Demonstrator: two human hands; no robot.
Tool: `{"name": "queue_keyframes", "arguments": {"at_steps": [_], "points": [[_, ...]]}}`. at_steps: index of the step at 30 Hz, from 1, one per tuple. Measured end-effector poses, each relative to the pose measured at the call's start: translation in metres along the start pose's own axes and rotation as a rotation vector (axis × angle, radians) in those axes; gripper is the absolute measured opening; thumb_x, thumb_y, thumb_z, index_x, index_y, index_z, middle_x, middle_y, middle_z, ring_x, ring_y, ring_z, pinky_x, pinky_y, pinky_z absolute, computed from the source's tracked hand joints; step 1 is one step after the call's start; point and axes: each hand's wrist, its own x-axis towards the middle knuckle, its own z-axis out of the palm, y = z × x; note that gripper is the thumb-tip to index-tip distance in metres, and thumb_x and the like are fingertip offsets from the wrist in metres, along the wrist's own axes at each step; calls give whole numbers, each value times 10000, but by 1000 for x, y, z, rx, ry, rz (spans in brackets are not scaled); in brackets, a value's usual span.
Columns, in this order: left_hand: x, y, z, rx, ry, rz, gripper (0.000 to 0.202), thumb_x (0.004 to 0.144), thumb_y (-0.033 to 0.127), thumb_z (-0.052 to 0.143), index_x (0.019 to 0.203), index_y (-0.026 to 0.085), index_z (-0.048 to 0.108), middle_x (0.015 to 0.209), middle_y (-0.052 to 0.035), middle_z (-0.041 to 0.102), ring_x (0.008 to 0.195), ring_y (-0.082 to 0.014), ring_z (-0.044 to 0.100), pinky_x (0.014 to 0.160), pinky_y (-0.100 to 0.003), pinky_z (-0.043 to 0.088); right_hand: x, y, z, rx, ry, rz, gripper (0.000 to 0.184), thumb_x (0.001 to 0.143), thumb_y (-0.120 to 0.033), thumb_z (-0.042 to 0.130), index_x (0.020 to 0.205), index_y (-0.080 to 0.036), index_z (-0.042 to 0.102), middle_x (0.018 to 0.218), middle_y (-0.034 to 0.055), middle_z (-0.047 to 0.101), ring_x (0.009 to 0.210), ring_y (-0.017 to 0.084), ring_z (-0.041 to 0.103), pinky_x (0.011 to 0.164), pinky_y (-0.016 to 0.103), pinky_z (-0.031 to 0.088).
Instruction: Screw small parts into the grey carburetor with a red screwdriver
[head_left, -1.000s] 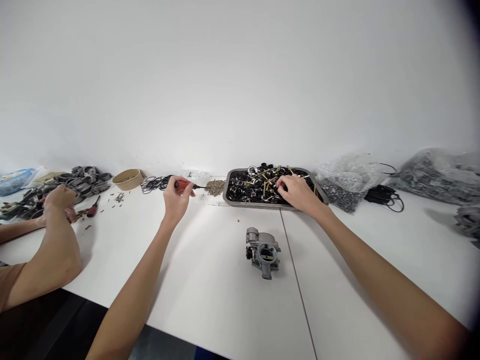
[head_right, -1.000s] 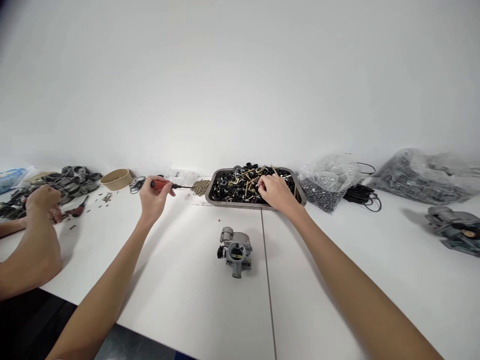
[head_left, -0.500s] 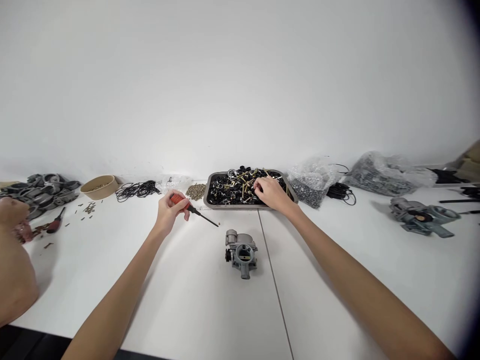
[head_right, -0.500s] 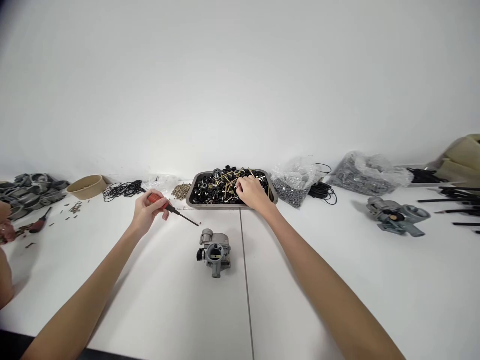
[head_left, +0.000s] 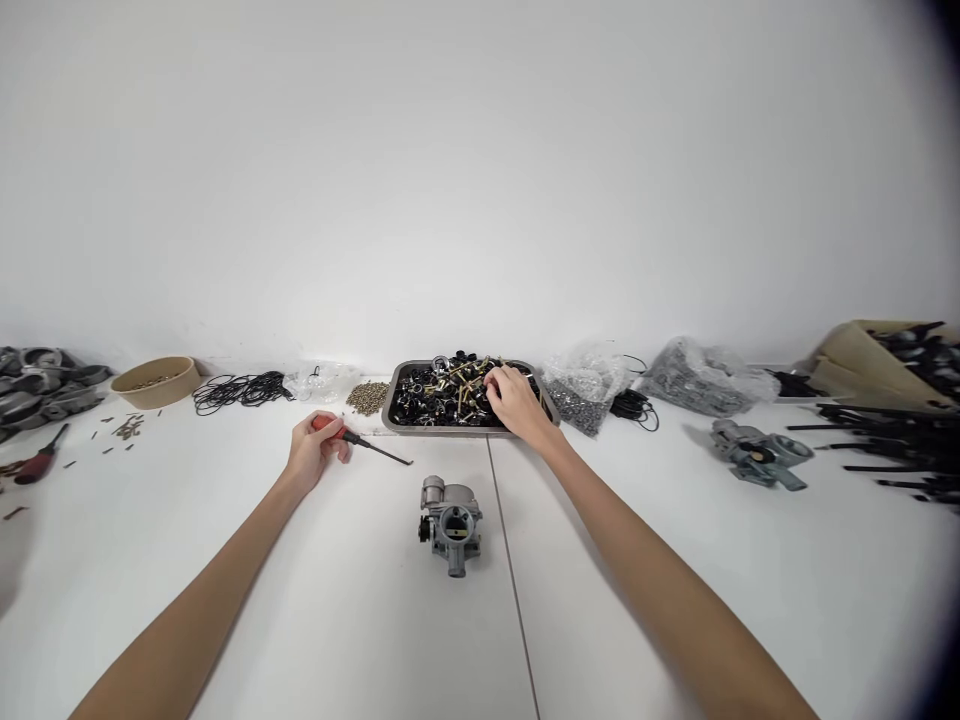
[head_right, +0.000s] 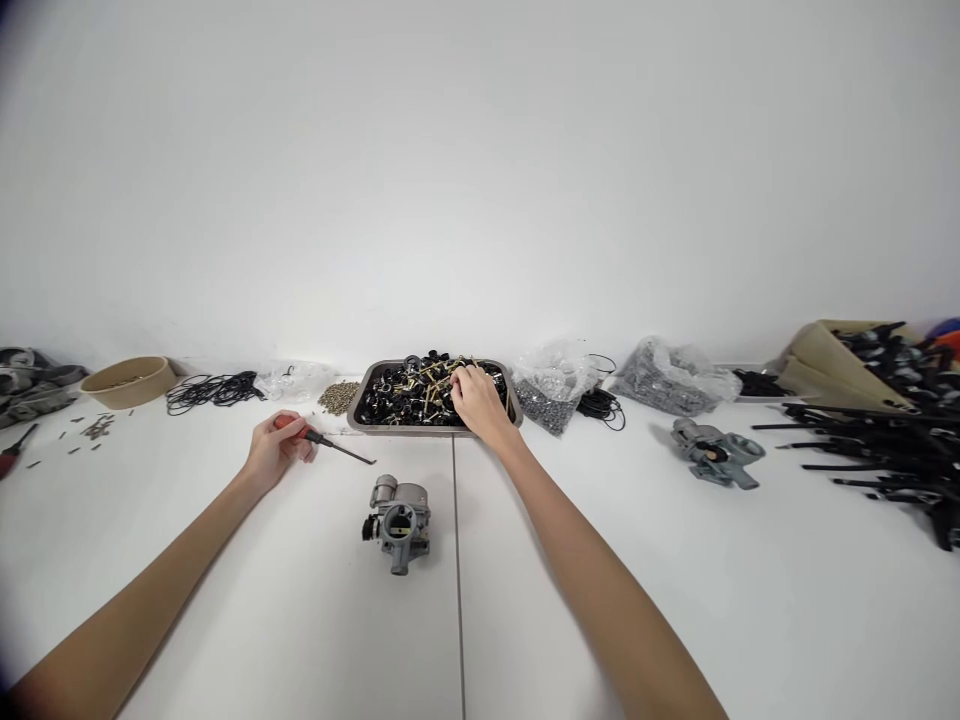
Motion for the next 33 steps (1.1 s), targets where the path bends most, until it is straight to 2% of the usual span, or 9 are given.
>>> {"name": "queue_keyframes", "arguments": {"at_steps": [5, 10, 13, 15, 17, 19, 23, 28, 33], "points": [[4, -10, -7, -66, 5, -48, 382, 665, 319, 770, 810, 177, 446, 541, 28, 562, 350, -149, 493, 395, -306, 427, 10, 12, -17, 74, 76, 117, 204, 934, -243, 356, 932, -185, 552, 917, 83, 629, 857, 214, 571, 803, 331, 447], [6, -9, -10, -122, 3, -81, 392, 643, 294, 802, 808, 170, 469, 516, 33, 544, 359, -156, 496, 396, -310, 430, 19, 26, -55, 72, 15, 160, 207, 889, -224, 412, 958, -170, 600, 928, 58, 668, 827, 169, 617, 767, 280, 485], [5, -9, -10, -142, 3, -93, 385, 642, 294, 804, 803, 171, 477, 456, 50, 492, 355, -163, 488, 396, -311, 429, 22, 24, -64, 24, -13, 177, 247, 921, -187, 387, 991, -155, 622, 985, 75, 676, 857, 161, 626, 791, 288, 499], [4, -8, -10, -141, 2, -94, 386, 643, 301, 806, 798, 173, 477, 439, 53, 477, 354, -164, 484, 395, -308, 425, 25, 18, -56, -9, -43, 167, 218, 964, -188, 422, 1019, -144, 629, 1019, 77, 669, 887, 158, 630, 818, 308, 514], [3, -7, -10, -132, 1, -94, 388, 647, 310, 805, 795, 173, 474, 457, 41, 504, 355, -161, 484, 398, -309, 424, 27, 10, -39, -47, -92, 142, 169, 983, -244, 515, 1045, -139, 633, 1057, 70, 656, 933, 165, 631, 849, 344, 531], [2, -7, -11, -120, -4, -96, 387, 655, 319, 802, 796, 173, 473, 490, 27, 538, 360, -158, 489, 405, -312, 428, 29, 2, -19, -105, -139, 124, 215, 968, -311, 587, 1089, -138, 629, 1107, 72, 638, 988, 187, 627, 880, 391, 539], [4, -9, -12, -110, -13, -99, 377, 666, 319, 798, 807, 174, 480, 494, 33, 537, 373, -159, 498, 421, -314, 435, 26, -8, 8, -254, -183, 131, 272, 971, -332, 583, 1179, -159, 607, 1233, 96, 591, 1093, 221, 594, 945, 441, 517], [6, -10, -11, -108, -13, -112, 368, 662, 310, 803, 805, 173, 493, 481, 37, 519, 382, -160, 497, 427, -314, 436, 20, -10, 10, -353, -207, 158, 286, 969, -333, 585, 1201, -166, 599, 1257, 100, 578, 1110, 227, 586, 955, 448, 512], [5, -9, -11, -93, -11, -115, 353, 664, 303, 802, 806, 177, 505, 519, 28, 547, 401, -155, 504, 444, -316, 441, 17, -8, 6, -292, -148, 188, 279, 970, -333, 583, 1191, -162, 602, 1236, 96, 590, 1098, 223, 592, 951, 446, 513]]}}
